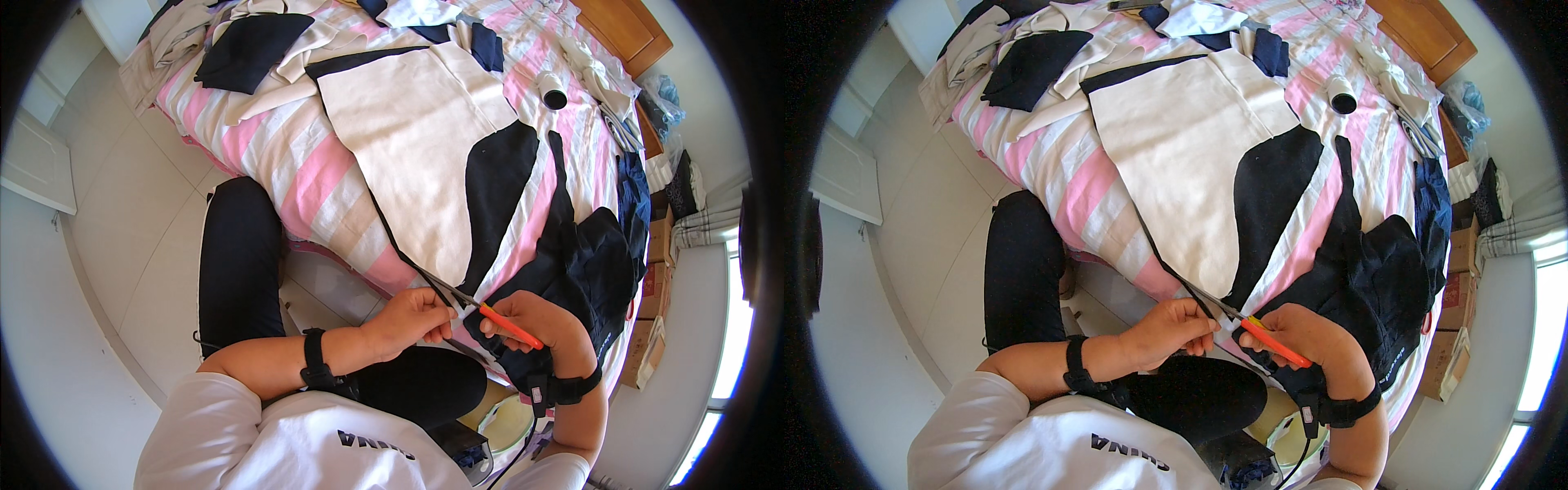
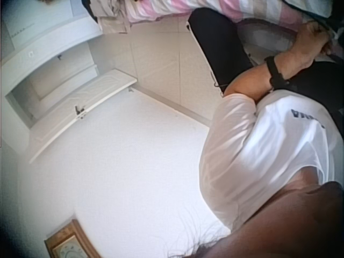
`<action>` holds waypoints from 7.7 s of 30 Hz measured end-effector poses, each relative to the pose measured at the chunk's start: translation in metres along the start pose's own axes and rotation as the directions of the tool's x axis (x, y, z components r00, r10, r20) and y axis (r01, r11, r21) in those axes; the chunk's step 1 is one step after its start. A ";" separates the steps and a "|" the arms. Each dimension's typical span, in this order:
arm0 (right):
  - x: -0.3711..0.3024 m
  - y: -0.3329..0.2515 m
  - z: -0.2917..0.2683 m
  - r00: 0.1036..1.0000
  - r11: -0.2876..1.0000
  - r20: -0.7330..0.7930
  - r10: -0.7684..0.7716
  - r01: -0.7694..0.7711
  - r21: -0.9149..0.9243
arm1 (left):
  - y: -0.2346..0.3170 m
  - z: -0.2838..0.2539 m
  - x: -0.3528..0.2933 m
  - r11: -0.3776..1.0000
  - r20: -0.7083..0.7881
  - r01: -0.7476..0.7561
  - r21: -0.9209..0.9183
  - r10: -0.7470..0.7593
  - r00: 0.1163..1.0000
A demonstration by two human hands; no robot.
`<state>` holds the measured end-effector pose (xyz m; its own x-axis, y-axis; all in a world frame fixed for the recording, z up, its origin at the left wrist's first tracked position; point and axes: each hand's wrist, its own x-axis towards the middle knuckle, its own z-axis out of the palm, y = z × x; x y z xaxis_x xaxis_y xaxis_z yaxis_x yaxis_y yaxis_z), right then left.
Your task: The person uses scissors to cut pieces of black and white fabric laid out on a bed.
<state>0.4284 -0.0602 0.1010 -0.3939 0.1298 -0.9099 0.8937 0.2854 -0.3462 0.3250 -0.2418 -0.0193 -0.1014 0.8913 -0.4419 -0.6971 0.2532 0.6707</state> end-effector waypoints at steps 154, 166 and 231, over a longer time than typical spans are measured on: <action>0.022 -0.035 0.064 0.994 0.926 -0.011 -0.108 0.105 0.363 | 0.052 -0.096 -0.048 0.863 0.500 -0.022 0.505 -0.272 0.822; -0.062 0.037 0.095 0.519 0.814 -0.855 0.022 0.487 0.316 | 0.078 -0.014 -0.043 0.347 0.579 -0.466 0.814 -0.431 0.692; 0.004 0.016 -0.015 -0.040 0.974 -0.985 -0.166 0.151 -0.170 | 0.319 -0.184 0.070 0.012 0.212 -0.272 0.962 0.594 0.776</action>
<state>0.4378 -0.0403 0.0950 -0.3440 0.8833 0.3186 0.7745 0.4588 -0.4355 -0.0346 -0.1678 0.0544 -0.3424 0.9218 0.1819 0.7021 0.1223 0.7015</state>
